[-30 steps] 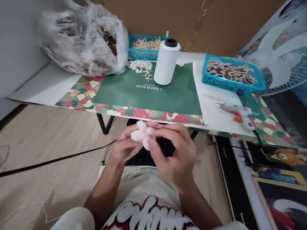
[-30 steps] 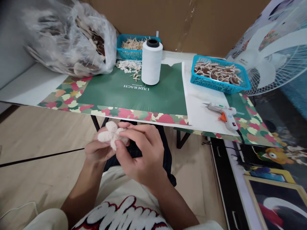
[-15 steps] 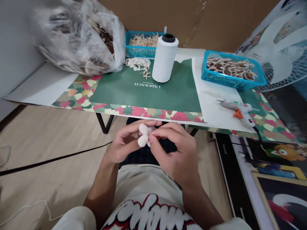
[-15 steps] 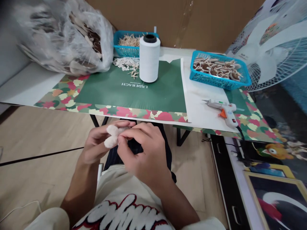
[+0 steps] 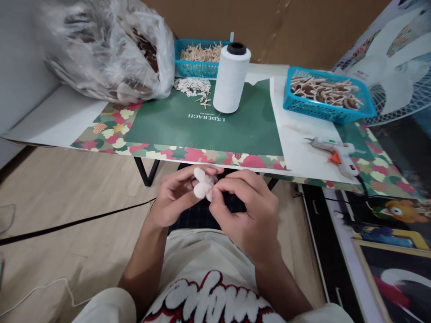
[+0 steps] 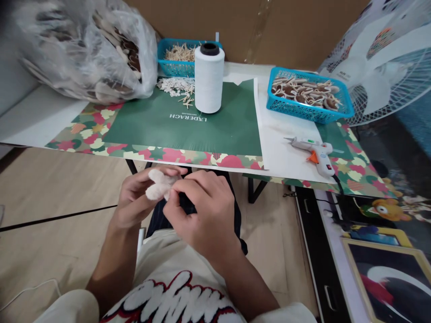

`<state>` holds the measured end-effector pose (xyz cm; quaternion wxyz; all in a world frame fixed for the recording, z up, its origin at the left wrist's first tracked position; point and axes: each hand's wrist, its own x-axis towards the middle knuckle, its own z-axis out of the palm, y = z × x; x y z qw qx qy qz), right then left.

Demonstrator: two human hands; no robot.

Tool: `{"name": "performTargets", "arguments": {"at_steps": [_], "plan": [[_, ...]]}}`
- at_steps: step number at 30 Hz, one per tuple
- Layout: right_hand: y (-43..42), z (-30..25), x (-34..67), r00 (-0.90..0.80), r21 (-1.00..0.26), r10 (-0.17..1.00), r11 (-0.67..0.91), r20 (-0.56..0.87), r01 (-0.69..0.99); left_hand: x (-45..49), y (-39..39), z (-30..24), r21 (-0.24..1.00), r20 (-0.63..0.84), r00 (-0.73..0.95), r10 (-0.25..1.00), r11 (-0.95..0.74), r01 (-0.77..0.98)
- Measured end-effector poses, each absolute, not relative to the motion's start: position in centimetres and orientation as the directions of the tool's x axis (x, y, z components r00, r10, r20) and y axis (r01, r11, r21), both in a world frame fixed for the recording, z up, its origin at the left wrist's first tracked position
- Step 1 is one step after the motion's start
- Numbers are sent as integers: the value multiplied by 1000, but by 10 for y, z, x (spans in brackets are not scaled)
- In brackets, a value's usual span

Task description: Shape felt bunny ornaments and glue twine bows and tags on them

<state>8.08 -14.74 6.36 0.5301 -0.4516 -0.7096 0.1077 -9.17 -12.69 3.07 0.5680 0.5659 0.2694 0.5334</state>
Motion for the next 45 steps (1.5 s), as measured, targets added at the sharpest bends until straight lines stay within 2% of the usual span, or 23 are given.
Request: {"name": "performTargets", "arguments": {"at_steps": [9, 20, 29, 36, 40, 45], "plan": [[-148, 72, 87, -22, -676, 772, 569, 635, 467, -91, -131, 33, 939, 258, 308, 916, -162, -305], [-146, 65, 85, -60, -605, 778, 533, 626, 592, -85, -130, 39, 946, 279, 335, 900, -198, -255], [-151, 69, 91, -78, -594, 749, 580, 658, 557, -66, -138, 46, 922, 249, 134, 959, -193, -335], [-150, 70, 96, -64, -641, 746, 609, 663, 467, -61, -144, 62, 894, 67, 91, 994, -20, -448], [-151, 68, 96, -55, -596, 706, 634, 706, 492, -55, -147, 68, 857, -38, 75, 996, 71, -511], [-155, 65, 88, -41, -615, 709, 637, 704, 465, -44, -148, 65, 870, -44, -81, 996, -1, -494]]}}
